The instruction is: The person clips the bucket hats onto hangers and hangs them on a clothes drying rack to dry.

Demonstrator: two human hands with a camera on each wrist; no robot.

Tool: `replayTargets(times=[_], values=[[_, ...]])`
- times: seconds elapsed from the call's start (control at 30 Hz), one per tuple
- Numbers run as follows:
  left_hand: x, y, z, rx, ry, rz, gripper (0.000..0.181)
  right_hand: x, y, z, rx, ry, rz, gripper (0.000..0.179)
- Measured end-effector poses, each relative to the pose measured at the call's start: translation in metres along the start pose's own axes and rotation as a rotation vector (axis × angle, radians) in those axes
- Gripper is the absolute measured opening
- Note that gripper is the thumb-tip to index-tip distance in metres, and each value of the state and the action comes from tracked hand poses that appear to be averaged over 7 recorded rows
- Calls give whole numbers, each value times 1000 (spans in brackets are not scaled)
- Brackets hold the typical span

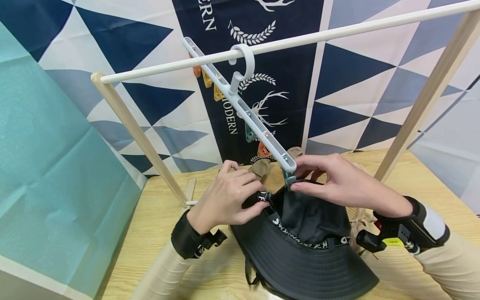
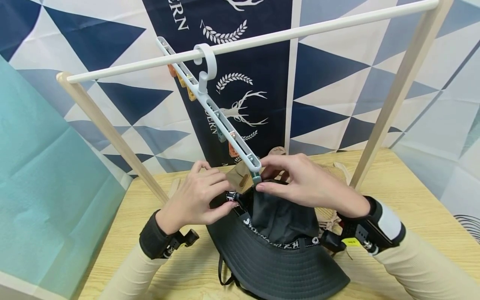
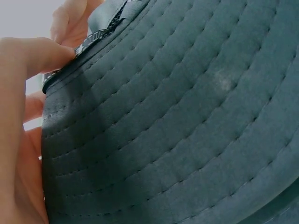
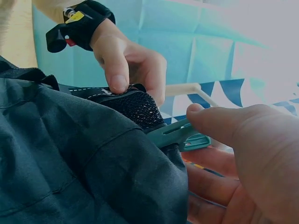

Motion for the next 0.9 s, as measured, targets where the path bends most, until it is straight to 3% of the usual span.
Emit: replayTargets(times=[0.47, 0.77, 0.9], values=[[-5, 7, 5, -16, 13, -32, 15, 5, 4, -2, -50, 18, 1, 38], [-1, 10, 6, -73, -24, -20, 23, 2, 15, -12, 64, 54, -37, 46], [0, 12, 8, -108, -39, -17, 25, 1, 19, -12, 59, 60, -70, 50]])
Point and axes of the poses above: each hand's wrist, its own y-axis away from the middle knuckle, its own x-axis out of the palm, z = x × y, the point moved 2 cm from there along -y, towards the middle knuckle, and after that the axes turned 11 degrees about -y, right-handed, at the moved point
